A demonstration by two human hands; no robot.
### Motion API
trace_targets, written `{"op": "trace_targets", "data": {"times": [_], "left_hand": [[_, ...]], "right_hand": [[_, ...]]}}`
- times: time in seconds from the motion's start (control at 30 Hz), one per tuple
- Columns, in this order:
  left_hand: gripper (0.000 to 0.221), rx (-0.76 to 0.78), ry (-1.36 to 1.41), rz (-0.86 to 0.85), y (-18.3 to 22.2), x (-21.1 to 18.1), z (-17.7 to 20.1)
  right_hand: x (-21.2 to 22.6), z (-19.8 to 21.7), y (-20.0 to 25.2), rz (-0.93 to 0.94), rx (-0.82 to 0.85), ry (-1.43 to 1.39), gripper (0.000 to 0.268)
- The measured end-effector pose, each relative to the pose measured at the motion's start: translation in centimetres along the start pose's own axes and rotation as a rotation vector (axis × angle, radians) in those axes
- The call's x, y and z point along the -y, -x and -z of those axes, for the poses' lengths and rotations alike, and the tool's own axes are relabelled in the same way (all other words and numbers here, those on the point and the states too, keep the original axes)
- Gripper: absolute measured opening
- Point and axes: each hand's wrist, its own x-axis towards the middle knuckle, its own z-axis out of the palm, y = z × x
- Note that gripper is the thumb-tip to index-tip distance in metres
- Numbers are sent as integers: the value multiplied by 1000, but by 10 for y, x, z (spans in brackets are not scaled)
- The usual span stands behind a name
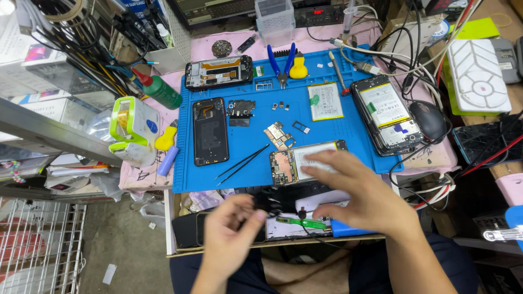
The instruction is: The person holds a mobile phone, places components like a battery and motherboard into the chassis, and uses a screwdriver to secure internal parts.
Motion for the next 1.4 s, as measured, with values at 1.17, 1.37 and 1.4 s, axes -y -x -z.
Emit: {"op": "trace_targets", "data": {"times": [1.17,1.37,1.4], "left_hand": [[32,-87,-1018,-343,-27,-9,-48],[43,-139,-1000,-357,-25,-2,-47],[38,-165,-914,-174,-23,0,-48]], "right_hand": [[-53,-18,24,-305,-307,-291,67],[-49,-16,16,-292,-279,-149,63],[-48,-15,16,-364,-271,-168,64]]}}
